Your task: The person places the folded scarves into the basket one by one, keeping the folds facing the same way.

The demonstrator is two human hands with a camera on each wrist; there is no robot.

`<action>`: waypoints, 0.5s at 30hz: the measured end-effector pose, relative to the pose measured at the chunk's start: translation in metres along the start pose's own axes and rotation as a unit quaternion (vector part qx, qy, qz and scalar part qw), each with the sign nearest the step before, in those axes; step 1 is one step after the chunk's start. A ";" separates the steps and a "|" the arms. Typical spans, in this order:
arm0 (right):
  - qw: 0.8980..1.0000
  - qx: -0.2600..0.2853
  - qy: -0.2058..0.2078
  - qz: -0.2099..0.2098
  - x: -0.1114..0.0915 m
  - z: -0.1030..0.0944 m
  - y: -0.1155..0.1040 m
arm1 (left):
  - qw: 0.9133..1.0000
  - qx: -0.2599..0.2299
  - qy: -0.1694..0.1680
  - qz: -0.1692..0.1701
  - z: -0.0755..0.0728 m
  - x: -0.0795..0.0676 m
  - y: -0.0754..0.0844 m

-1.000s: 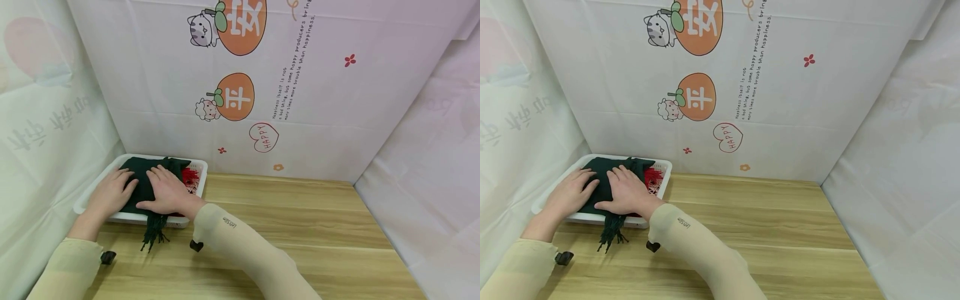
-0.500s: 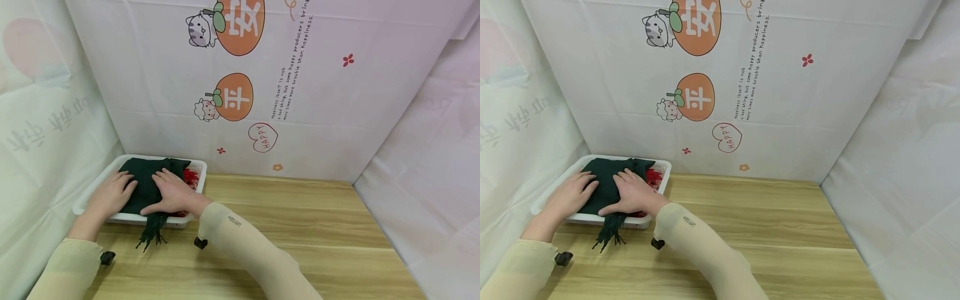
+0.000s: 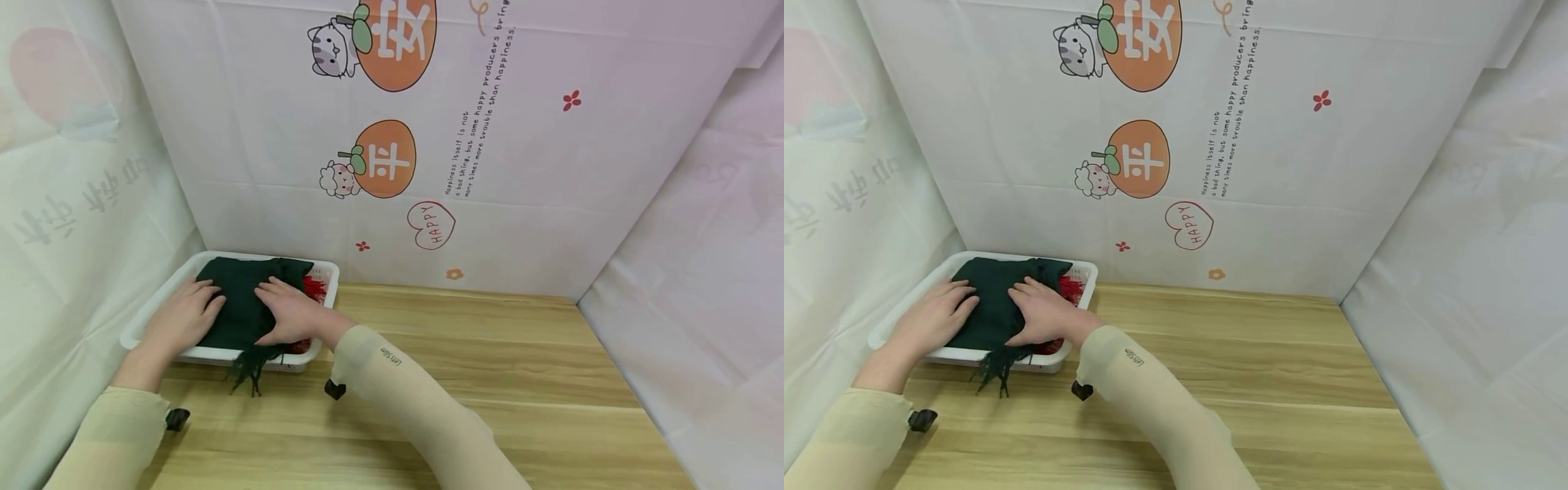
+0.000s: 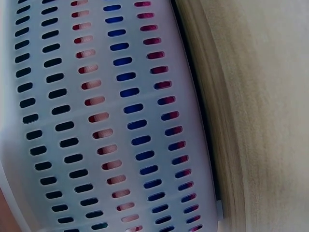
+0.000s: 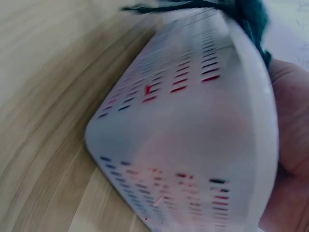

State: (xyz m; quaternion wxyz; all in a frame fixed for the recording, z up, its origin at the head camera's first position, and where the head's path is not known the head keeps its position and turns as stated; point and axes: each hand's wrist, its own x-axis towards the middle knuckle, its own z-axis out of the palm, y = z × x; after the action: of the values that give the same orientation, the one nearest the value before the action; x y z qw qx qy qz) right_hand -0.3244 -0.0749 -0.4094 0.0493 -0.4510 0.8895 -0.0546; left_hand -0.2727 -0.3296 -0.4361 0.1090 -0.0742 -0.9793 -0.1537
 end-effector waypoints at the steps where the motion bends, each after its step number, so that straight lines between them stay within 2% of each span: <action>1: 1.000 -0.016 -0.002 -0.005 0.000 0.001 0.001 | 1.000 0.005 -0.001 0.002 0.000 0.000 0.000; 7: 0.998 -0.068 -0.012 -0.006 0.001 0.006 0.003 | 0.999 0.024 -0.022 0.008 0.002 0.002 -0.001; 15: 0.991 -0.130 -0.009 0.008 -0.002 0.010 0.000 | 0.999 0.018 -0.041 0.020 0.001 0.003 -0.001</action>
State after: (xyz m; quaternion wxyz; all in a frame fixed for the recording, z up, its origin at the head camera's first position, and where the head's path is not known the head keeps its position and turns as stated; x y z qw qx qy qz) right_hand -0.3218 -0.0744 -0.4194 -0.0014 -0.4467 0.8922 0.0664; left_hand -0.2754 -0.3295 -0.4365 0.0735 -0.0978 -0.9839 -0.1305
